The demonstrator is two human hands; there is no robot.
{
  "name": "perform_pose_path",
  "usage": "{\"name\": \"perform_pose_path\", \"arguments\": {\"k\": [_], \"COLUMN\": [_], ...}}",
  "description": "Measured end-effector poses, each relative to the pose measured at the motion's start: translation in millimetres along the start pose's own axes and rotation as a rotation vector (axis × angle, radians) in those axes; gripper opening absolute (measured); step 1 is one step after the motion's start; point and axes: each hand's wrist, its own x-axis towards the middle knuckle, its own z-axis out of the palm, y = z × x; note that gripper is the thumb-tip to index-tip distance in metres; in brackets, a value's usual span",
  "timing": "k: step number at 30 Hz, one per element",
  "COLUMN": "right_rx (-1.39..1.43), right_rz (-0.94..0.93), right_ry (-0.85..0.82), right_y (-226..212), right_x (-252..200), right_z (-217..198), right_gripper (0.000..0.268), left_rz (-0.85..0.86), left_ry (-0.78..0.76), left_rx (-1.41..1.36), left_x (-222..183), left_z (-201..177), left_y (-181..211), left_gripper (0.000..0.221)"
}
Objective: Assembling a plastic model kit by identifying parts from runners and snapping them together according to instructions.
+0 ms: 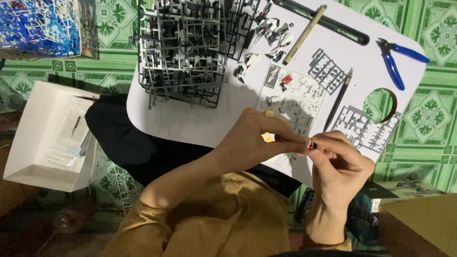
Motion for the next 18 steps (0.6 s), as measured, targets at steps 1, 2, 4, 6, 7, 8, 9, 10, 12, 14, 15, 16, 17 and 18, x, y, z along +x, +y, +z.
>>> {"name": "perform_pose_path", "arguments": {"k": [1, 2, 4, 6, 7, 8, 9, 10, 12, 14, 15, 16, 17, 18], "right_rx": [0.003, 0.042, 0.084, 0.193, 0.194, 0.211, 0.228, 0.226, 0.282, 0.238, 0.194, 0.195, 0.107, 0.019], "right_rz": [-0.004, 0.027, 0.056, 0.11, 0.107, 0.12, 0.132, 0.132, 0.174, 0.121, 0.07, 0.066, 0.045, 0.021], "right_ry": [-0.001, 0.016, 0.035, 0.06, 0.053, 0.043, 0.032, 0.035, 0.086, 0.081, 0.075, 0.075, 0.044, 0.013], "right_y": [3.6, 6.7, 11.1, 13.0, 9.4, 5.6, 2.0, 2.5, 4.0, 5.3, 6.0, 1.8, -2.6, -6.7], "right_x": [1.9, 1.7, 1.5, 3.0, 5.2, 7.3, 9.6, 9.5, 9.1, 6.5, 6.0, 7.1, 8.3, 10.3], "right_z": [0.7, 1.6, 6.3, 12.3, 15.7, 19.0, 22.0, 21.7, 21.6, 21.9, 22.3, 23.4, 24.5, 25.5], "right_gripper": [0.016, 0.017, 0.018, 0.016, 0.016, 0.015, 0.014, 0.014, 0.027, 0.02, 0.014, 0.014, 0.013, 0.012], "left_rz": [0.003, 0.011, 0.02, -0.023, -0.017, -0.045, -0.074, -0.074, -0.099, -0.073, -0.048, -0.045, -0.011, 0.026], "left_ry": [0.0, 0.012, 0.022, 0.046, 0.05, 0.035, 0.019, 0.016, 0.014, -0.008, -0.028, -0.03, -0.02, -0.01], "left_rx": [0.003, 0.009, 0.017, -0.065, -0.064, -0.072, -0.08, -0.081, -0.103, -0.1, -0.097, -0.095, -0.093, -0.089], "left_x": [2.3, 2.5, 3.4, 4.8, 4.5, 6.0, 7.7, 8.4, 9.1, 7.3, 6.9, 5.7, 4.6, 4.4], "left_z": [-1.2, -2.1, -2.7, -0.6, -3.2, -6.0, -8.6, -8.4, -8.7, -11.2, -12.7, -11.9, -11.1, -10.5], "left_y": [-1.0, -2.0, -4.4, -7.4, -6.0, -4.6, -3.5, -0.5, 5.3, 3.6, 3.2, 0.5, -2.0, -4.5], "left_gripper": [0.012, 0.01, 0.007, 0.008, 0.008, 0.008, 0.008, 0.008, 0.008, 0.014, 0.02, 0.02, 0.021, 0.022]}}
